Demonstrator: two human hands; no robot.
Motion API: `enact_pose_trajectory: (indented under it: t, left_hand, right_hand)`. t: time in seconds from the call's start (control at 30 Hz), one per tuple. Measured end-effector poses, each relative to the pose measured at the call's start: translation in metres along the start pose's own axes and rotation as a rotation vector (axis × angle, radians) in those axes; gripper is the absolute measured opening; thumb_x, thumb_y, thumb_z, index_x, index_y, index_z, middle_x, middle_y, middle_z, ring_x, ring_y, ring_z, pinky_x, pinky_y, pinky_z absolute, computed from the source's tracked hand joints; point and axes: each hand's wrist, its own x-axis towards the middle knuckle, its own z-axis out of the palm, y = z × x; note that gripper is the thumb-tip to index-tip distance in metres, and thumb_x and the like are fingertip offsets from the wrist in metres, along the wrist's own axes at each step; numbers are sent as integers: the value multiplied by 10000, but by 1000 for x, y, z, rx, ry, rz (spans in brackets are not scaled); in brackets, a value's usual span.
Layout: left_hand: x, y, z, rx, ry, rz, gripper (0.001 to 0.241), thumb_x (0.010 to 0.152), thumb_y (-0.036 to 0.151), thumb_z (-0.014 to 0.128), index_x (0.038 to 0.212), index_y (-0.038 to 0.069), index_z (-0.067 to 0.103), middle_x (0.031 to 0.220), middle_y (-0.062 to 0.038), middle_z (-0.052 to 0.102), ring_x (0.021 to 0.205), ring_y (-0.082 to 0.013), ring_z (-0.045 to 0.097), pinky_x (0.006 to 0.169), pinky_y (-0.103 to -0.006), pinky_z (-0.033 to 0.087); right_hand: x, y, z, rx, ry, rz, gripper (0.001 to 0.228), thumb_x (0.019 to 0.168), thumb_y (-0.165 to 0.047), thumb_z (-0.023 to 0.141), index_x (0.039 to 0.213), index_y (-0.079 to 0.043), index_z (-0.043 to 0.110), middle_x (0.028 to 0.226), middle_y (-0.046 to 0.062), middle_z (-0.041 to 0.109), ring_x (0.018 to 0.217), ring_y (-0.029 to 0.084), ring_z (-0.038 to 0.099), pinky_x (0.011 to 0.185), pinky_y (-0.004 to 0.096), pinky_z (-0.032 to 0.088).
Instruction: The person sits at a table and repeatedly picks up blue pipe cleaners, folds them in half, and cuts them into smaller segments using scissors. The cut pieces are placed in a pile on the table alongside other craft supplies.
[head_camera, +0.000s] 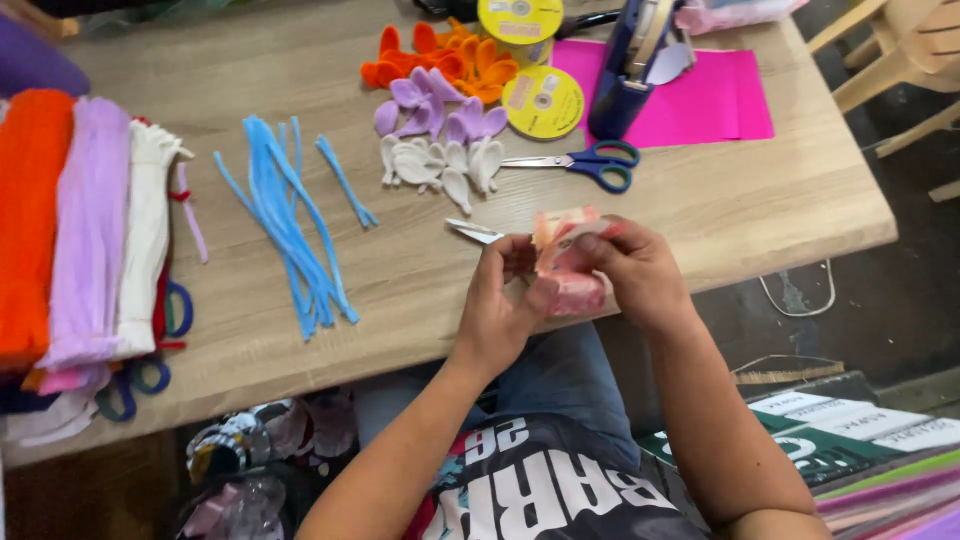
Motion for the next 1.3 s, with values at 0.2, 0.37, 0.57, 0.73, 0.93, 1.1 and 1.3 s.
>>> enact_pose_trajectory:
  t: [0.2,0.37,0.57,0.73,0.93,1.1,1.3]
  left_hand:
    - [-2,7,-24,98,-124,-358,308,872,273,722,1152,187,629,1037,-98,736,1058,-266,719,903,-391,580]
    - [-19,-2,-44,-65,-54,-294,156,953,199,649,1075,112,606,917,-86,685,933,-201,652,837,-382,553]
    - [-21,9,-49,-60,66,-179,155,1046,221,555,1098,74,549,976,-148,643,999,-230,625,927,-421,520]
    - [-31,-13,-52,-41,21,-65,153,988,57,501,1130,66,558,985,-148,622,984,-261,640,903,-437,550]
    - [-50,13,-59,-768,130,-236,367,930,123,407,1253,46,563,1142,-39,602,992,-119,599,848,-247,529]
    - [-86,-30,-84,-997,62,-264,465,931,-12,524,1396,-19,509,1259,-243,626,1109,-315,668,967,-459,552]
    - [-127,-6,-112,-600,218,-289,198,1026,63,595,1215,90,646,1074,-33,744,884,-113,694,817,-303,615]
  right_hand:
    - [-9,22,38,-26,15,1,105,922,-141,816,926,-60,749,709,11,630,683,70,553,631,243,511]
    - [-14,25,55,-54,-89,32,114,970,-170,761,936,-70,719,727,34,624,694,96,570,629,265,525]
    - [-34,1,76,-108,-217,88,178,912,-146,804,1020,-48,702,793,47,653,760,133,615,694,286,542]
    - [-40,35,62,-38,-214,-4,161,919,-115,760,1051,-34,718,810,59,657,740,133,614,695,269,509]
    - [-29,41,73,-46,-367,-564,476,926,-499,668,723,-70,702,941,143,675,742,201,613,645,254,476]
    - [-36,23,122,-274,-435,-909,269,1003,-71,614,781,-115,760,991,129,710,800,310,638,726,353,540]
    - [-52,32,157,-71,-687,-494,521,812,117,414,1077,-97,809,1036,135,713,849,268,678,804,367,558]
